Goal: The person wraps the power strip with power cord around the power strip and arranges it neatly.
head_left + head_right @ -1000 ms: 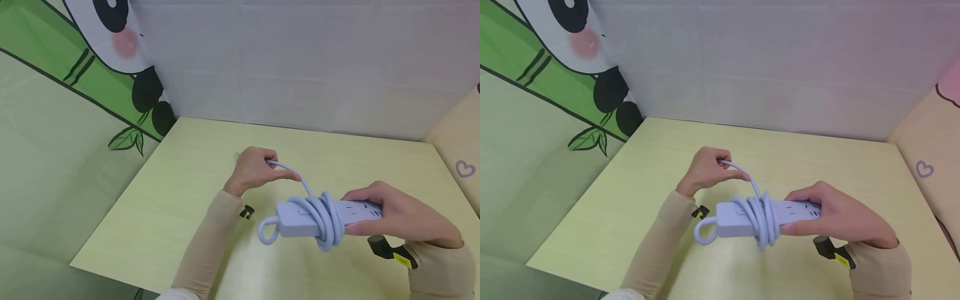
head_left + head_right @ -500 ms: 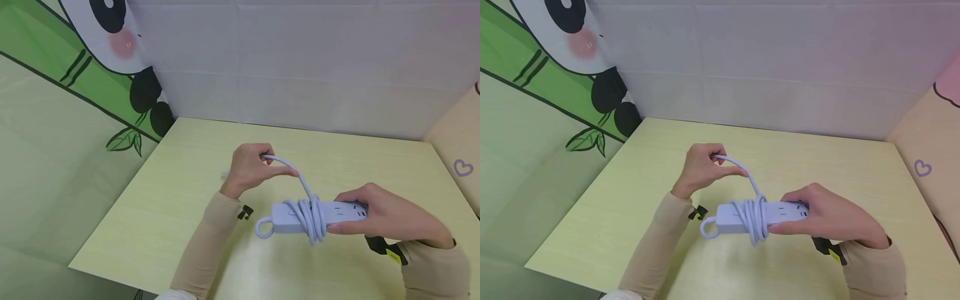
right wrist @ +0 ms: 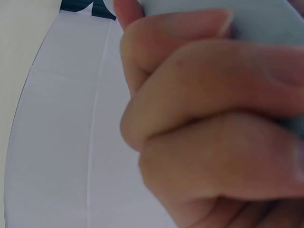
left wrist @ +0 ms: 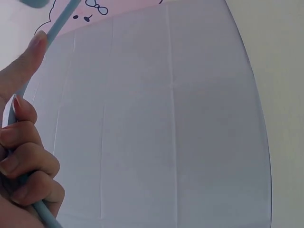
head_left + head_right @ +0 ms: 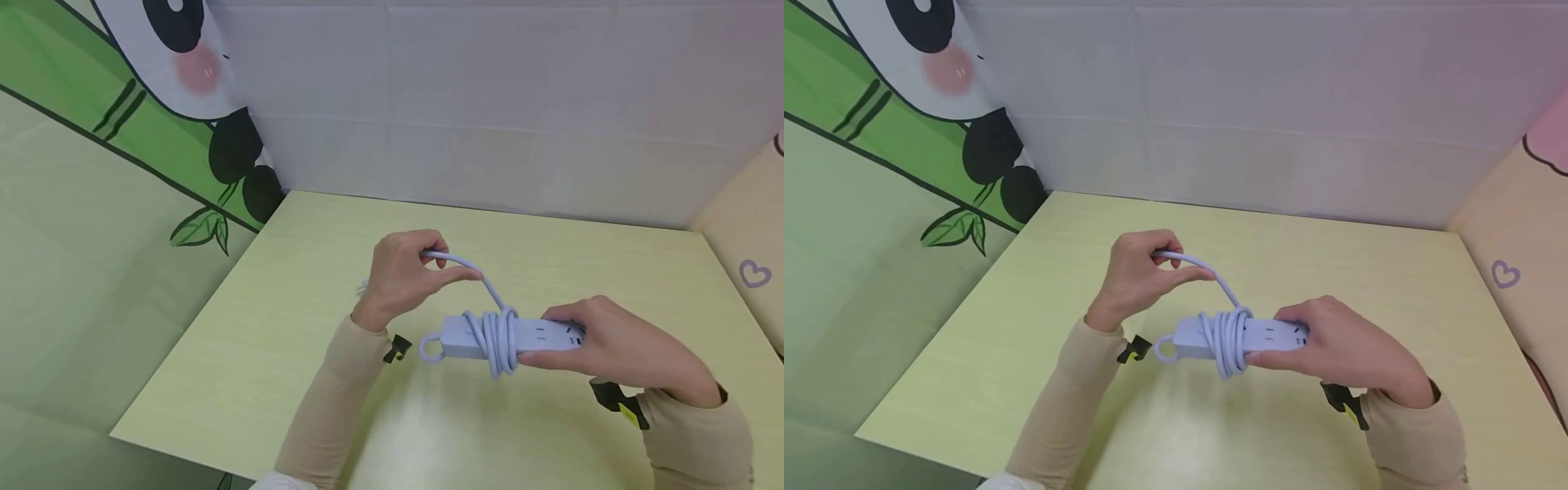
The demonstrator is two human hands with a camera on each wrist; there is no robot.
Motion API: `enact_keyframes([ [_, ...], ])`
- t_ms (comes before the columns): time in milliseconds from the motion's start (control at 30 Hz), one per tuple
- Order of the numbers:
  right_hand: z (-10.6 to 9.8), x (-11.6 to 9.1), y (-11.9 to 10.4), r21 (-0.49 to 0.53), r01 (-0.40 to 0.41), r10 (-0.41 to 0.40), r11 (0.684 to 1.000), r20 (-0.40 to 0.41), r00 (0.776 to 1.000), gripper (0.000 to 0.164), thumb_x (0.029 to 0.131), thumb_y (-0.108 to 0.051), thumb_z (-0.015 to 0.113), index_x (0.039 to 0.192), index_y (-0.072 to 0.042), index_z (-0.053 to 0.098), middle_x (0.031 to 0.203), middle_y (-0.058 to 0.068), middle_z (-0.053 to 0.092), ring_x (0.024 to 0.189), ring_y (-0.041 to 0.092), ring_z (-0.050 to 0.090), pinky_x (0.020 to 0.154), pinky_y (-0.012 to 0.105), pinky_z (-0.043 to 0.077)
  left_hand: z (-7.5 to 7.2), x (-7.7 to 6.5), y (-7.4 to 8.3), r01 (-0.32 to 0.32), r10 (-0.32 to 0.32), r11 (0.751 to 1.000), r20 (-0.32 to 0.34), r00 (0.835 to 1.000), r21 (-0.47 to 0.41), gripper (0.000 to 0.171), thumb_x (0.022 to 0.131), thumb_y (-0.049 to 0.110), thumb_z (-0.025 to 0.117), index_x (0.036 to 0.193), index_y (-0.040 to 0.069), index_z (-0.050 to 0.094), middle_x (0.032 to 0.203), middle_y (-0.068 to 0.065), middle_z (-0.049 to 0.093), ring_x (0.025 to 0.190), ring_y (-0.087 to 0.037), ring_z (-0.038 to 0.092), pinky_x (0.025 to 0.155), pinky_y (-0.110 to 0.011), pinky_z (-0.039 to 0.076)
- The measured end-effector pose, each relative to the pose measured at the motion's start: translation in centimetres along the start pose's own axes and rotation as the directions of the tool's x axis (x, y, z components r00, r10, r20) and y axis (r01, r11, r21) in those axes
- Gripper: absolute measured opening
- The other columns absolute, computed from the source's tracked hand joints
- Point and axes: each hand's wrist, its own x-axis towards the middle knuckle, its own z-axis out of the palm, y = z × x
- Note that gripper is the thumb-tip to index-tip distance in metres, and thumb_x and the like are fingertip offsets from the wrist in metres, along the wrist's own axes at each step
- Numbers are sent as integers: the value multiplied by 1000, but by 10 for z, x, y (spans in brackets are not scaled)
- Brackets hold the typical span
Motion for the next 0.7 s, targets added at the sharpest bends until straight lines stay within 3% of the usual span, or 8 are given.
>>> enact_keyframes([
  [400, -2, 9, 6, -54, -75, 71, 996, -62, 996, 31, 87, -53, 76, 86, -23, 67, 66, -11, 58, 58, 4, 52, 52, 22, 41, -4, 0, 14, -110, 112, 994, -64, 992, 27, 42, 66, 42, 95, 68, 14, 65, 56, 6, 50, 51, -5, 35, 51, -19, 27],
  [700, -5, 14, 14, -72, -108, 99, 992, -122, 988, 35, 88, -51, 76, 94, -17, 70, 68, -6, 58, 60, 7, 50, 52, 23, 39, 0, 0, 30, -167, 162, 985, -107, 981, -34, 38, 69, 32, 95, 68, 11, 63, 57, 3, 48, 52, -5, 32, 51, -18, 25],
])
